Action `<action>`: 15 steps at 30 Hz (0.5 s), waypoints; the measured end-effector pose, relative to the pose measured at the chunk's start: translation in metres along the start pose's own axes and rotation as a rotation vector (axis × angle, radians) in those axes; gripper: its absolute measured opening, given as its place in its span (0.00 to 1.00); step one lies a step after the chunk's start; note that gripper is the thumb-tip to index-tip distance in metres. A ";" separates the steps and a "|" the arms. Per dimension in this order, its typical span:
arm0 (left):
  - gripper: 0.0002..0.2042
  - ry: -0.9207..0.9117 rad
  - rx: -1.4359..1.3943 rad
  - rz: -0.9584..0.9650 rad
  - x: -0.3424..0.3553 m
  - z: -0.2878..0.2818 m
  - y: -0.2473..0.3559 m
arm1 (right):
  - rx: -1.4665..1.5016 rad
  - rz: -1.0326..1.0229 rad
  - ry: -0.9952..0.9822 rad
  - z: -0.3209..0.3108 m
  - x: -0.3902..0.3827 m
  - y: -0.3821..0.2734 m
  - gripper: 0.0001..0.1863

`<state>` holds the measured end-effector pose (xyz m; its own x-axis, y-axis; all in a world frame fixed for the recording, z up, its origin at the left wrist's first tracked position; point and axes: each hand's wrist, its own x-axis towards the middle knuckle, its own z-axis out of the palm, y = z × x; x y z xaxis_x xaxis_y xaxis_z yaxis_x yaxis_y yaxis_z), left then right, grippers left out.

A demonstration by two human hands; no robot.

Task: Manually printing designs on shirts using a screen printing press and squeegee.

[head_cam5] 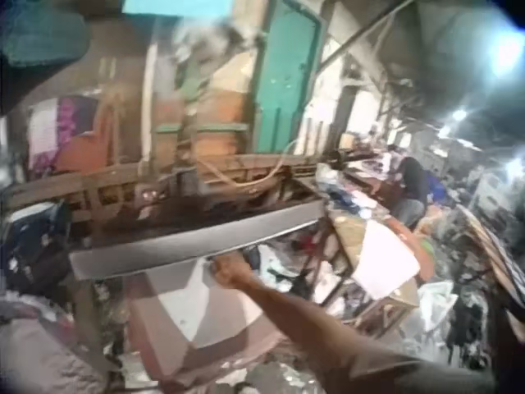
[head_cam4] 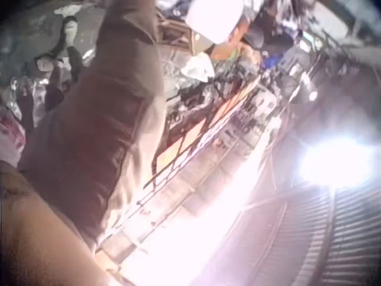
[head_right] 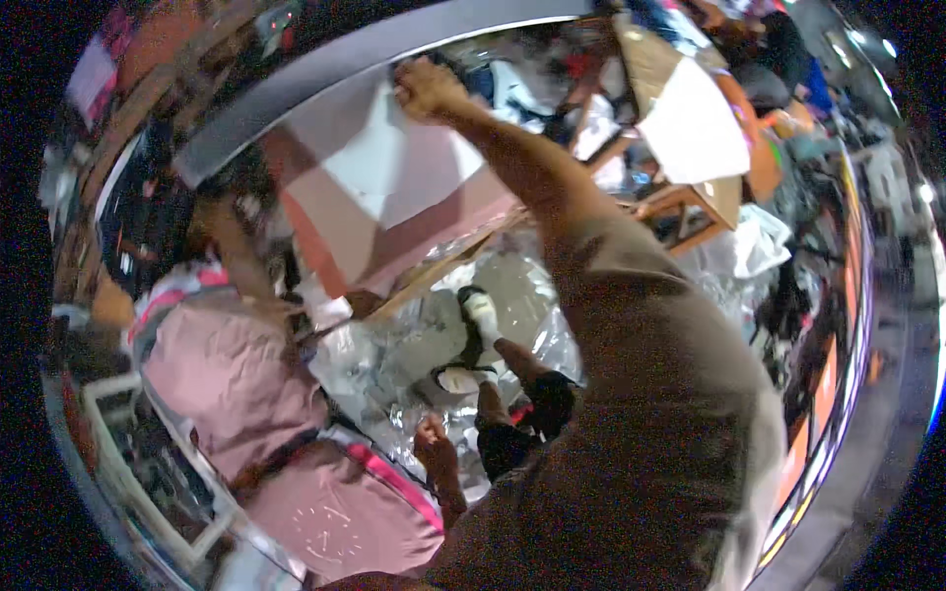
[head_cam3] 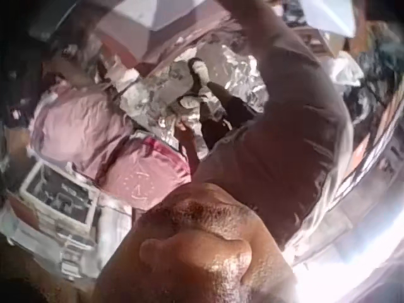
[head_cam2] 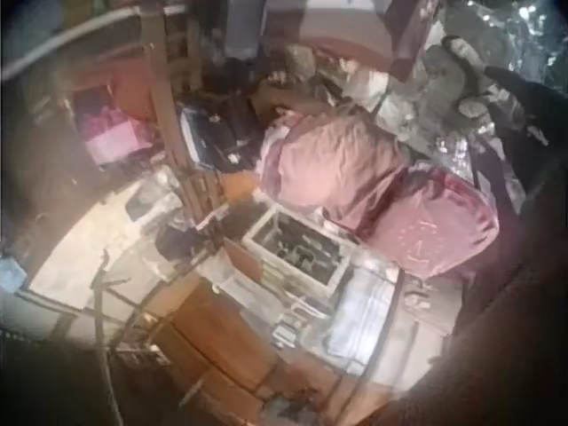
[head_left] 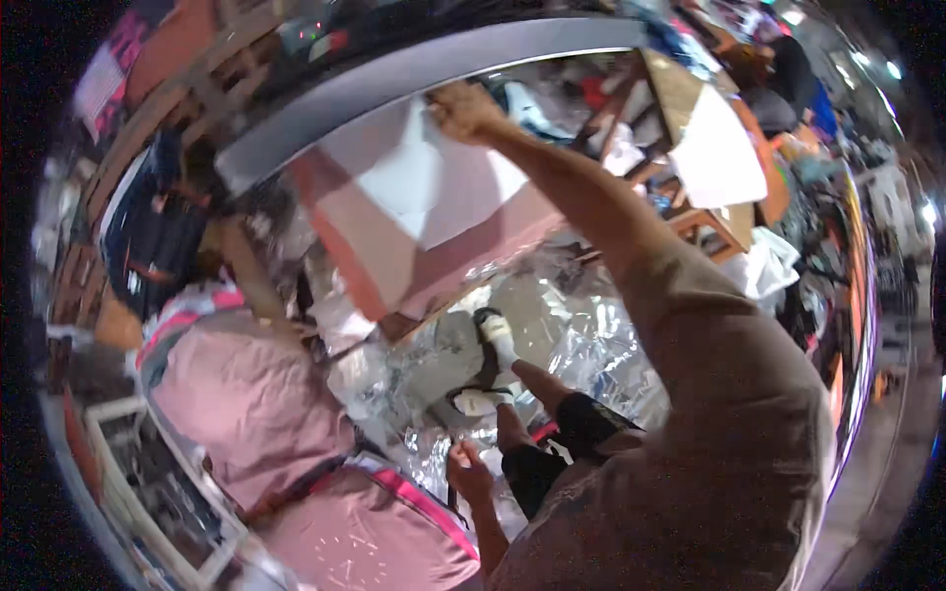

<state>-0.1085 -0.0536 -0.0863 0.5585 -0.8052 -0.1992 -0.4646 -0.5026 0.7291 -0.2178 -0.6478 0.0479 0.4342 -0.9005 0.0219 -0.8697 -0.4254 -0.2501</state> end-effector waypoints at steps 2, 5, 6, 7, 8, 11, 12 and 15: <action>0.09 0.095 0.315 0.204 -0.060 0.027 -0.088 | -0.097 -0.205 0.121 0.048 -0.042 -0.051 0.35; 0.11 -0.030 -0.182 -0.299 -0.065 0.013 -0.025 | -0.018 -0.515 -0.138 0.021 -0.159 -0.071 0.41; 0.12 -0.070 -0.191 -0.306 -0.070 0.017 -0.026 | -0.026 -0.535 -0.148 0.014 -0.149 -0.057 0.41; 0.12 -0.110 -0.282 -0.338 -0.058 0.025 -0.016 | -0.030 -0.388 0.001 0.002 -0.128 -0.034 0.39; 0.13 -0.105 -0.352 -0.408 -0.050 0.026 -0.007 | 0.012 -0.283 0.133 0.011 -0.091 -0.029 0.37; 0.12 -0.015 -0.409 -0.420 -0.032 0.033 0.007 | -0.227 -0.119 -0.156 0.039 0.023 -0.019 0.30; 0.12 0.000 -0.407 -0.441 -0.033 0.037 0.005 | -0.012 0.070 -0.421 0.047 0.025 -0.060 0.28; 0.12 0.077 -0.388 -0.446 -0.035 0.048 0.010 | -0.067 -0.744 0.142 0.056 -0.061 -0.118 0.17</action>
<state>-0.1656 -0.0457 -0.1038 0.6973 -0.5102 -0.5035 0.1030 -0.6238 0.7748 -0.1284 -0.5379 0.0215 0.8812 -0.3754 0.2874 -0.3740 -0.9254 -0.0619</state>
